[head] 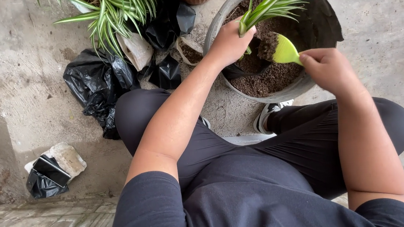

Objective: The person plants a spider plant into a grey bucket filled with soil. They use a small green trowel to scoop soil and fill the gaps around the plant's roots, pressing the soil down to secure the plant in place.

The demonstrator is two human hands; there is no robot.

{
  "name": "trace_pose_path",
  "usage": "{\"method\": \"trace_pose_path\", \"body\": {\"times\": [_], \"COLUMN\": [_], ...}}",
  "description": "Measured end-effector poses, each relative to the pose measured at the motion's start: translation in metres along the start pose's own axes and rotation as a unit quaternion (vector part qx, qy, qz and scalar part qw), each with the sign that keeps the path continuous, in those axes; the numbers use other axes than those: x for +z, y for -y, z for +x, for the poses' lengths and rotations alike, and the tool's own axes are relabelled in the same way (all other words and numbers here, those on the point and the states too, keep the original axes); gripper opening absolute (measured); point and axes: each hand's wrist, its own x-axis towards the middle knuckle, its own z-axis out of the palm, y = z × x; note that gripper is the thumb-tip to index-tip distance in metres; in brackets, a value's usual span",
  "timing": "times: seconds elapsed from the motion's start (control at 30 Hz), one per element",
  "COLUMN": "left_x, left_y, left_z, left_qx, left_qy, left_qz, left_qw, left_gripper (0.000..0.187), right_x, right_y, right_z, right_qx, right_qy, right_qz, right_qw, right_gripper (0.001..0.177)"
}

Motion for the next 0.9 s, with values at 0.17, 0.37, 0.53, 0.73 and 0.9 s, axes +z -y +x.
{"method": "trace_pose_path", "body": {"times": [0.17,0.37,0.53,0.73,0.9], "left_x": [0.005,0.003,0.005,0.005,0.005], "left_y": [0.008,0.005,0.002,0.003,0.009], "left_z": [0.007,0.0,-0.001,0.002,0.003], "left_qx": [0.034,0.037,0.044,0.056,0.071], "left_qy": [-0.003,0.0,0.011,0.02,0.021], "left_qz": [0.018,-0.009,-0.022,-0.004,-0.027], "left_qw": [0.999,0.999,0.999,0.998,0.997], "left_gripper": [0.033,0.014,0.015,0.017,0.016], "right_x": [0.018,0.016,0.027,0.017,0.027], "right_y": [0.009,0.01,0.013,0.013,0.01], "right_z": [0.004,0.008,0.025,0.035,0.038], "right_qx": [-0.055,-0.104,-0.09,-0.069,-0.087], "right_qy": [0.008,-0.026,0.015,0.053,0.049], "right_qz": [-0.102,-0.124,-0.085,-0.231,-0.202], "right_qw": [0.993,0.986,0.992,0.969,0.974], "right_gripper": [0.033,0.03,0.029,0.028,0.028]}}
